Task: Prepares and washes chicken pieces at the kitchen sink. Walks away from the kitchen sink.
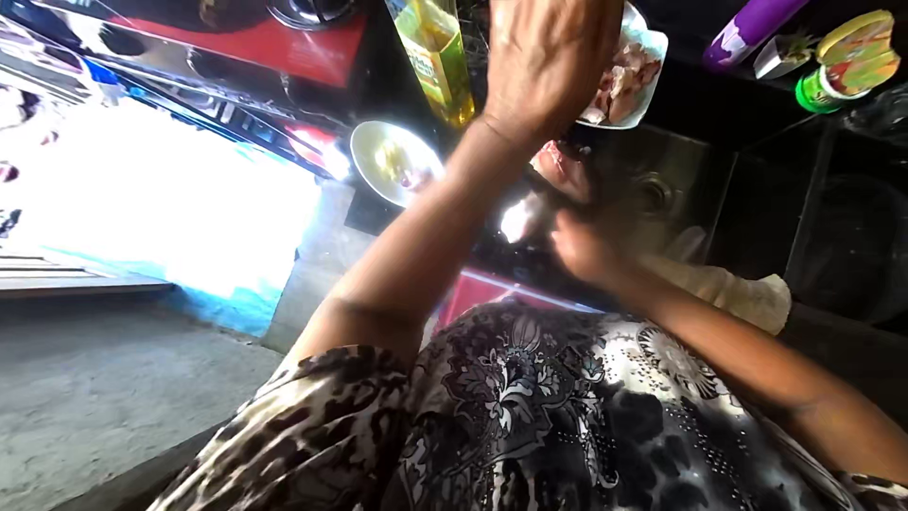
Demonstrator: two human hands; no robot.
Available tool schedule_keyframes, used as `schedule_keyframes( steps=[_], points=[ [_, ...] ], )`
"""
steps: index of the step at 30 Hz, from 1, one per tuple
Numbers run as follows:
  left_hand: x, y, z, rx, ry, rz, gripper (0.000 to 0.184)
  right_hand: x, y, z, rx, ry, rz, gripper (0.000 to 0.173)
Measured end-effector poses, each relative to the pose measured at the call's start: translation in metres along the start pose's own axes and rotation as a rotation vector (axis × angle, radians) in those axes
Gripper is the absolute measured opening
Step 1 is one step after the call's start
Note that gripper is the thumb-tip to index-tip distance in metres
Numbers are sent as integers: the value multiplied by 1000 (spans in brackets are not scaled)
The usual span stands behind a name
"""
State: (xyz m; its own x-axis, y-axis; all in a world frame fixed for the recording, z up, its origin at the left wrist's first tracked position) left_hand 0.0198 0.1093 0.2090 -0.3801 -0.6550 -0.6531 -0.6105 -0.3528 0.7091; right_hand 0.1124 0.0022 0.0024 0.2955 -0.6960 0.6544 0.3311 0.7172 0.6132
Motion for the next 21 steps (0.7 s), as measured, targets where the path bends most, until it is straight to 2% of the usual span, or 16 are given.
schedule_keyframes(
  steps=[1, 3, 5, 6, 7, 10, 11, 12, 14, 15, 19, 21],
  points=[
    [15, -36, 7, -1, -14, 96, 22, 0, 0, 0, 5, 29, -49, 42],
    [71, -117, 36, 37, 20, 427, 56, 0, -3, 1, -6, 83, -92, 43],
    [84, -144, 55, 74, 56, 554, 64, -5, 0, 0, -14, 102, -108, 44],
    [89, -143, 55, 121, 86, 566, 63, -3, -3, -1, -17, 100, -79, 44],
    [88, -129, 55, 173, 138, 521, 54, -2, -1, 0, -22, 98, -58, 45],
    [97, -67, 51, 249, 250, 224, 37, -1, 3, -2, -29, 90, -75, 45],
    [118, -62, 46, 237, 268, 234, 38, 1, 2, -2, -34, 113, -107, 44],
    [146, -69, 41, 232, 289, 325, 42, 0, 0, -3, -36, 129, -120, 43],
    [205, -102, 34, 179, 331, 581, 40, -3, -1, -3, -24, 101, -99, 39],
    [224, -118, 35, 162, 345, 649, 37, -6, -1, -2, -31, 79, -61, 39],
    [227, -139, 43, 142, 331, 603, 17, -3, -5, -6, -24, 3, 33, 41],
    [224, -138, 55, 159, 398, 600, 24, 5, -11, -14, 8, -17, 63, 41]
  ],
)
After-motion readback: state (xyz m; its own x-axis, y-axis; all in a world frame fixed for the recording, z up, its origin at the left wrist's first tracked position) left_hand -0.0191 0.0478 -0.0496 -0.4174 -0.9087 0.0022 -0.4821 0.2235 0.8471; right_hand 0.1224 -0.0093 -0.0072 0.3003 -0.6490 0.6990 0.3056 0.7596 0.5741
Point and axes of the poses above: each hand's wrist, its own x-axis away from the middle knuckle, its own y-axis out of the back of the hand, z = x × y, the point moved 8 cm from there along -x, towards the middle knuckle, and after that the axes turned 14 degrees about z, right-handed, at the moved point
